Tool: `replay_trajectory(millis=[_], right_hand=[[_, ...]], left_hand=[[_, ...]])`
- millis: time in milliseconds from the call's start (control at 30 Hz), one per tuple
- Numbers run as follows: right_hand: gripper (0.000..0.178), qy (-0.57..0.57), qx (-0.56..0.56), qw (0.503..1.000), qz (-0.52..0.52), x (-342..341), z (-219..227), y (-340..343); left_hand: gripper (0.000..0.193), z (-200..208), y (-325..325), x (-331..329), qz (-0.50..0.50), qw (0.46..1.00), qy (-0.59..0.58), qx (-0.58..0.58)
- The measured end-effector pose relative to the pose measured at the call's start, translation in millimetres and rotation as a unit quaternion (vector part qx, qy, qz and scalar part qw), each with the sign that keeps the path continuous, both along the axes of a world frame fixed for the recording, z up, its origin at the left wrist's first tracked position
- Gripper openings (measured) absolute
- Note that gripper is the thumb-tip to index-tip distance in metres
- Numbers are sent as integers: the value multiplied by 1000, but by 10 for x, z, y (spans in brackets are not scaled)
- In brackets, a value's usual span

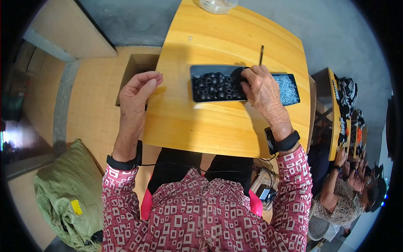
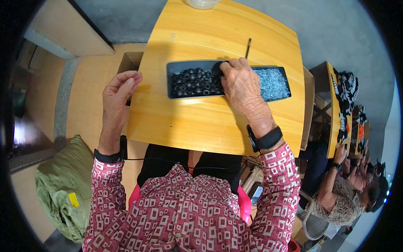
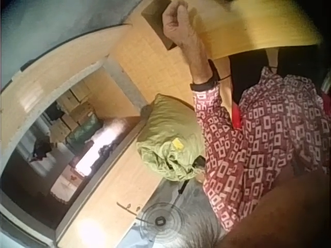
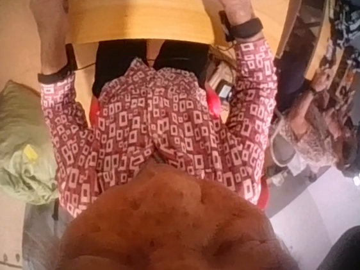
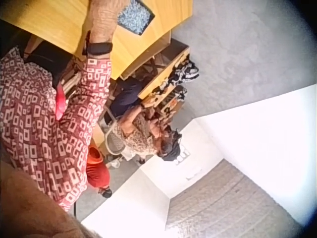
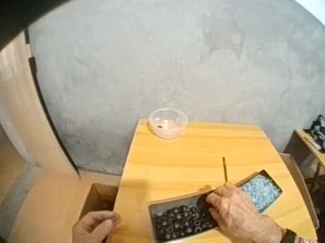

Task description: The person assembles small components by picking up black plastic parts and small fasteners from trays on the table and inserting the fasteners into the black parts by hand.

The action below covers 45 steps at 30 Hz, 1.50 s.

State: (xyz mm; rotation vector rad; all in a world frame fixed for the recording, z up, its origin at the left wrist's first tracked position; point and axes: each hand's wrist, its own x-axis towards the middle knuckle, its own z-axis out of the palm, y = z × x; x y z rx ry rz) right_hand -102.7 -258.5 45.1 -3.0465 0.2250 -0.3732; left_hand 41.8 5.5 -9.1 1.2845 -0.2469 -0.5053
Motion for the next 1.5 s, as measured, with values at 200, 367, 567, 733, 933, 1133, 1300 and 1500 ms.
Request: replay_trajectory(millis=[200, 367, 567, 733, 933, 1133, 1300, 1500], right_hand=[[16, 4, 0, 1000, -1, -64, 51, -19], [18, 68, -51, 996, 1, -2, 54, -23], [18, 97, -79, 992, 11, -24, 138, 64], [18, 15, 19, 999, -36, -120, 283, 178], [15, -43, 439, 888, -133, -206, 293, 361], [22, -68, 658, 745, -85, -338, 266, 337], [20, -128, 647, 751, -45, -491, 281, 500], [20, -146, 317, 926, 143, -728, 326, 917]], left_hand=[[20, -717, 551, 671, 124, 990, 68, 23], [31, -1975, 1043, 606, 99, 916, -102, 374], [34, -2429, 777, 143, -55, 735, -398, 546], [18, -2832, 879, 92, -135, 796, -365, 464], [16, -2812, 1163, -105, -143, 815, -362, 429], [23, -2734, 1223, -152, -205, 760, -343, 513], [19, -2259, 1309, -176, -84, 875, -136, 456], [20, -332, 728, -366, 142, 956, -177, 185]])
